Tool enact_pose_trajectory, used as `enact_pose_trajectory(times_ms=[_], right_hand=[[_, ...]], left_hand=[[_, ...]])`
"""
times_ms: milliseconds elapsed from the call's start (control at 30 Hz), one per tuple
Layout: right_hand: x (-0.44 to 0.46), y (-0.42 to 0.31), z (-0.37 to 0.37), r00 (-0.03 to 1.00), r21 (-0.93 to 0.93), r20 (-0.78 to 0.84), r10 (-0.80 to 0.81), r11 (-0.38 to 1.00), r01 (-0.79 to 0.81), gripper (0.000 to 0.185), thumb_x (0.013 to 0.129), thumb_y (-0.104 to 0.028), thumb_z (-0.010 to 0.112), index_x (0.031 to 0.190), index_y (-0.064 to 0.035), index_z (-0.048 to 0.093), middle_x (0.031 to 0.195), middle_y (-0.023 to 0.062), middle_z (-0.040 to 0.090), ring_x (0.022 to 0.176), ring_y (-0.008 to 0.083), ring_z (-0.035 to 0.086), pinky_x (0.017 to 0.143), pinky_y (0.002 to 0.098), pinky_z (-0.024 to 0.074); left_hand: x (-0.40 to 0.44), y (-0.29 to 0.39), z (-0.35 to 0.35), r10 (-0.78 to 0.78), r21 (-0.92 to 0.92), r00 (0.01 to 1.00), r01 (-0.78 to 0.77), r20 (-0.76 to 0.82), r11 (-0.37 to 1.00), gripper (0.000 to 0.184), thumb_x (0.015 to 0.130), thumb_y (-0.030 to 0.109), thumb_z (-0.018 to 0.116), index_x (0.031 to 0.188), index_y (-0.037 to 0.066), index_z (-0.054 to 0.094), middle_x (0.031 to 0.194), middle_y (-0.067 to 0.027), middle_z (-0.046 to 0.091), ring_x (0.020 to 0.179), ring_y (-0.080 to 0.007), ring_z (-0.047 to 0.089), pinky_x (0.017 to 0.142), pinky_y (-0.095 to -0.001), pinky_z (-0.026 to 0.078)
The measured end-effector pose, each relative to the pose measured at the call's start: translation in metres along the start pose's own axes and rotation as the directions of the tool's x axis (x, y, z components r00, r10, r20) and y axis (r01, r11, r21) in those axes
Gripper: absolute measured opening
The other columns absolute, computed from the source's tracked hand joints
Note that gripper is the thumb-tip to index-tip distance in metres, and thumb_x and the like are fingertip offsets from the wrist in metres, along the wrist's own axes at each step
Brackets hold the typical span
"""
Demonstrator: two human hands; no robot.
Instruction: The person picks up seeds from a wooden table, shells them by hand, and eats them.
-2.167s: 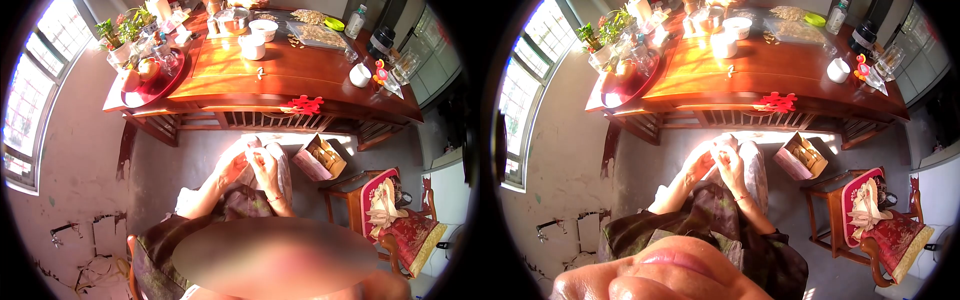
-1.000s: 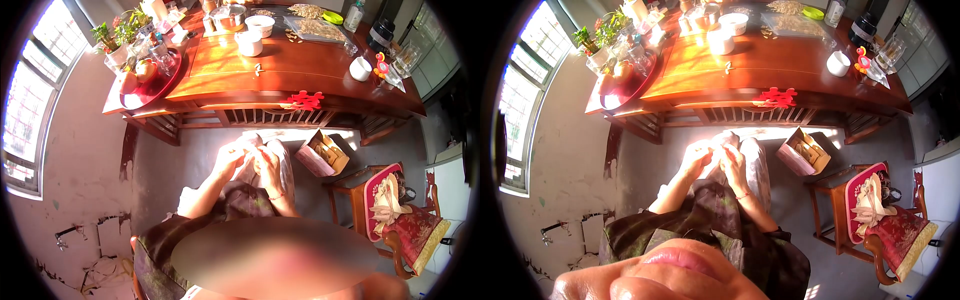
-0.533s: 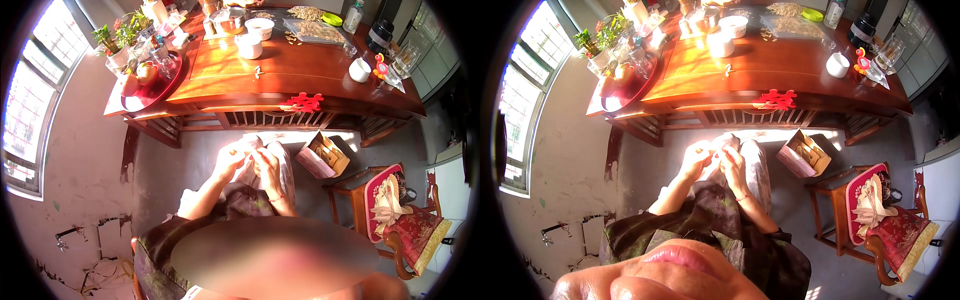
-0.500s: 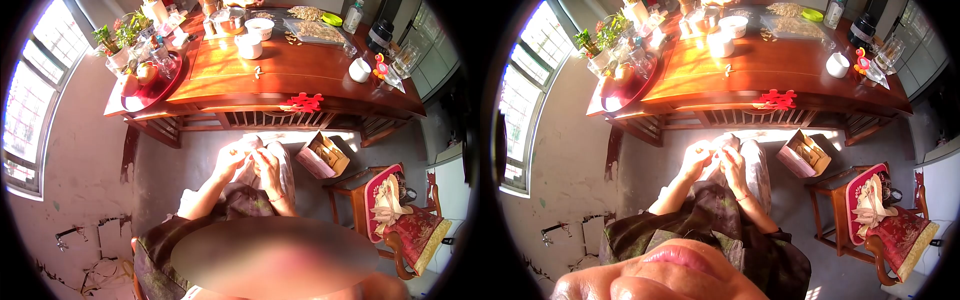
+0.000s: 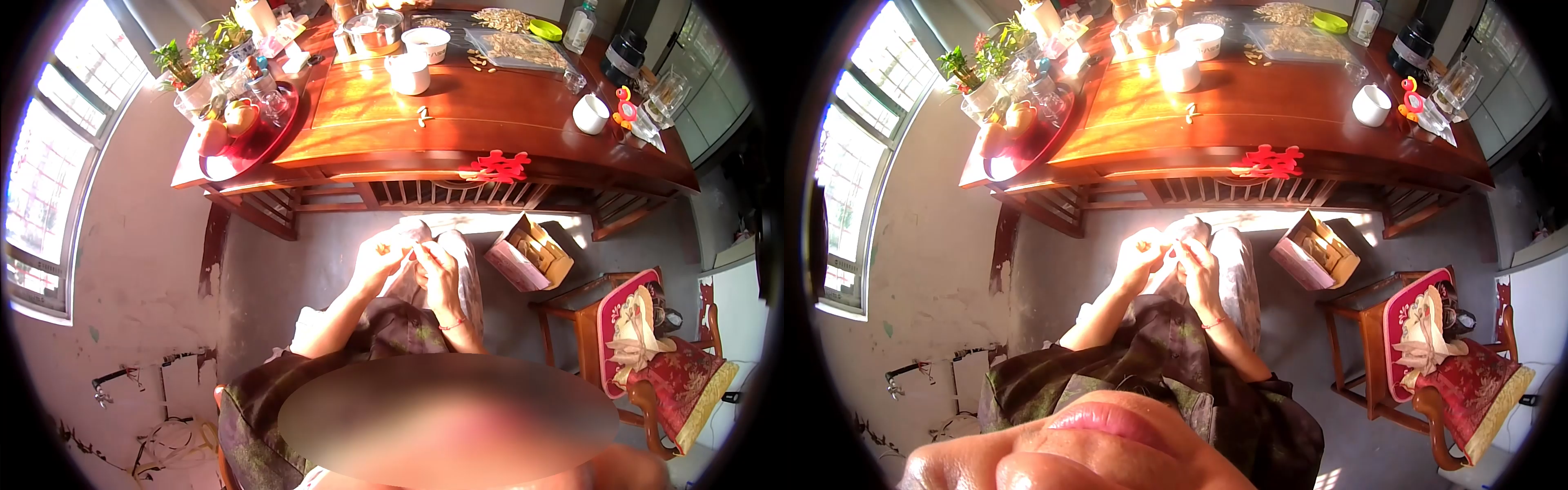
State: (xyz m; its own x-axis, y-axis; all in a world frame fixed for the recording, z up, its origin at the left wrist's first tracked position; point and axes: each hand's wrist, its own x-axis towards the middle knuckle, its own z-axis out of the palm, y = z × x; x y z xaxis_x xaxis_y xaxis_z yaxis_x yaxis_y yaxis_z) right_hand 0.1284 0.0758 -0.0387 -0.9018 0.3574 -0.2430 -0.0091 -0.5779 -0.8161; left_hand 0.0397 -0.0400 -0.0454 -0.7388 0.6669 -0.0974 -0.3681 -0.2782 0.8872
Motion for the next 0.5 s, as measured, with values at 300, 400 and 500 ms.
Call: enact_pose_trajectory(times_ms=[300,400,500], right_hand=[[-0.0007,-0.0011,-0.0002,1.000,0.012,0.014,-0.024,1.000,0.024,0.018,0.092,-0.019,0.055,0.083,-0.0041,0.060,0.055,-0.0096,0.035,0.045,-0.0004,0.027,0.041,0.0173,0.0199],[-0.0015,-0.0022,0.0008,1.000,0.002,0.015,-0.023,1.000,0.023,0.018,0.091,-0.019,0.055,0.082,-0.0042,0.060,0.055,-0.0095,0.035,0.045,-0.0003,0.027,0.041,0.0176,0.0197],[-0.0012,-0.0013,0.0003,1.000,0.000,0.018,-0.024,1.000,0.024,0.019,0.091,-0.019,0.055,0.081,-0.0042,0.060,0.054,-0.0095,0.035,0.045,-0.0003,0.027,0.041,0.0179,0.0197]], left_hand=[[-0.0017,0.0060,0.0041,-0.058,0.035,0.997,0.060,-0.054,0.998,0.032,0.076,0.008,0.067,0.105,-0.004,0.060,0.093,-0.0070,0.064,0.082,-0.0118,0.059,0.073,-0.0236,0.048],[-0.0018,0.0067,0.0035,-0.050,0.031,0.997,0.052,-0.053,0.998,0.026,0.077,0.008,0.068,0.100,-0.002,0.062,0.088,-0.0040,0.064,0.075,-0.0081,0.058,0.065,-0.0195,0.045],[-0.0017,0.0056,-0.0010,-0.056,0.071,0.998,0.059,-0.041,0.996,0.021,0.078,0.008,0.068,0.097,-0.001,0.063,0.084,-0.0019,0.063,0.071,-0.0056,0.056,0.060,-0.0172,0.042]])
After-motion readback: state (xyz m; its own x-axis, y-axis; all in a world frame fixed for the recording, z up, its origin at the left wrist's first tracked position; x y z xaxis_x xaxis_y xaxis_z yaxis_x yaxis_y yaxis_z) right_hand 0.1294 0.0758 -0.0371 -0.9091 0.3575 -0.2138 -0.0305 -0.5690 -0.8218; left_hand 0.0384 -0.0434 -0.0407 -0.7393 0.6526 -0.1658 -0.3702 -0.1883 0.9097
